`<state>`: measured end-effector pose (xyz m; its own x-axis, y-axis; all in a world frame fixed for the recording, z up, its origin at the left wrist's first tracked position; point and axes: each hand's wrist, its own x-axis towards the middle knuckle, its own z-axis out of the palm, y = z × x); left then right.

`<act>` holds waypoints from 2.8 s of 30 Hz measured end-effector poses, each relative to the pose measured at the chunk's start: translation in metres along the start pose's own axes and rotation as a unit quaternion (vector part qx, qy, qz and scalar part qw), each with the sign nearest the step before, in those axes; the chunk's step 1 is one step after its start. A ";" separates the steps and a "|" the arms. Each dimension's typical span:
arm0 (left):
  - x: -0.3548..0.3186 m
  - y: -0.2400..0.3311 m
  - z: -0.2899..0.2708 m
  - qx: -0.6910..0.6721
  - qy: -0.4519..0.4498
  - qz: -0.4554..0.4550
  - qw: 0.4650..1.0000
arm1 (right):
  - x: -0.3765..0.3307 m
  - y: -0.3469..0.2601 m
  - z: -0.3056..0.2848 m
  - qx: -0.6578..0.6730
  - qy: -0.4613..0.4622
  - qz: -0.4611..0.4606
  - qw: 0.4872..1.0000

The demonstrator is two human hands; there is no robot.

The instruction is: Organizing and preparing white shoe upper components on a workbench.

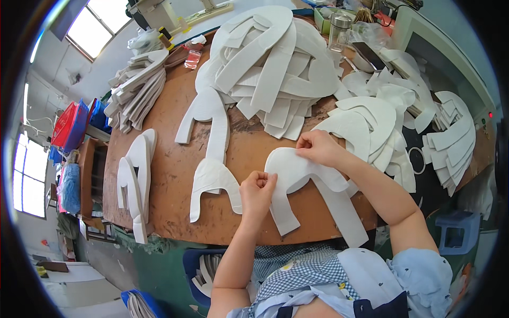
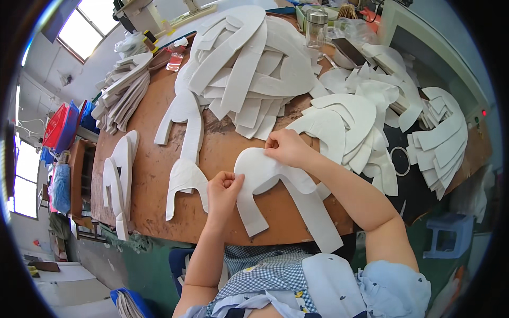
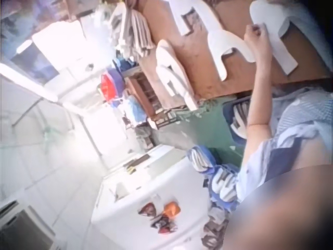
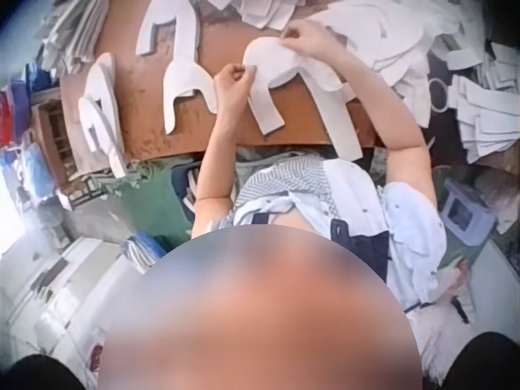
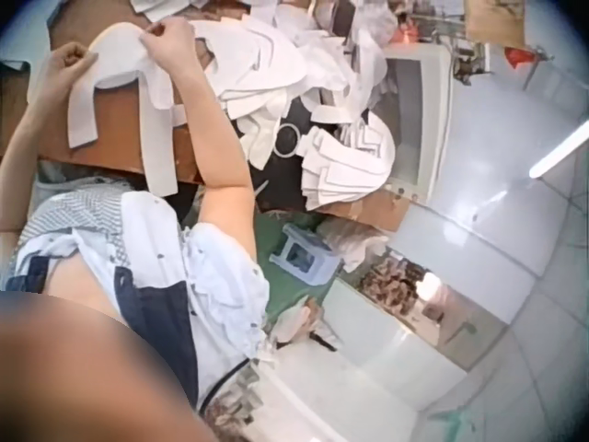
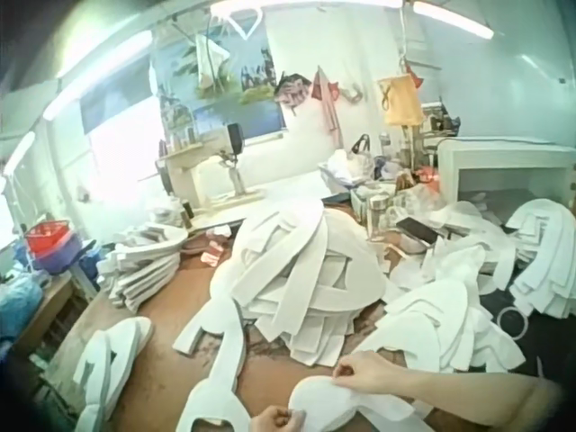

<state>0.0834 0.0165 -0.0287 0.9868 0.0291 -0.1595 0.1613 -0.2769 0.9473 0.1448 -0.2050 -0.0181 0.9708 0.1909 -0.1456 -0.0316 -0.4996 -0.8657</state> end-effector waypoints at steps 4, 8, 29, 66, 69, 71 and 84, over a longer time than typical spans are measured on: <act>0.007 -0.002 -0.001 0.059 0.016 -0.023 0.998 | 0.009 0.001 0.004 -0.022 -0.017 0.013 1.000; 0.008 -0.004 -0.003 0.092 0.042 -0.001 0.995 | 0.010 0.000 0.007 -0.027 -0.016 0.002 1.000; 0.011 -0.014 -0.005 0.090 0.018 0.026 0.995 | 0.015 -0.002 0.020 -0.173 0.020 -0.036 0.984; -0.013 -0.015 0.040 0.372 -0.128 0.343 0.853 | -0.043 0.018 0.009 -0.169 0.095 -0.105 0.975; -0.016 -0.011 0.040 0.389 -0.131 0.344 0.845 | -0.083 0.001 -0.003 -0.072 0.073 0.021 0.994; -0.016 -0.008 0.043 0.413 -0.135 0.347 0.831 | -0.099 0.004 -0.007 0.020 0.099 0.079 0.992; -0.017 -0.003 0.045 0.470 -0.113 0.359 0.798 | -0.104 0.009 -0.009 0.067 0.104 0.084 0.989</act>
<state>0.0654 -0.0260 -0.0412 0.7737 -0.6063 0.1838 -0.6334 -0.7457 0.2066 0.0456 -0.2366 -0.0061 0.9766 -0.0709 -0.2031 -0.2146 -0.3899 -0.8955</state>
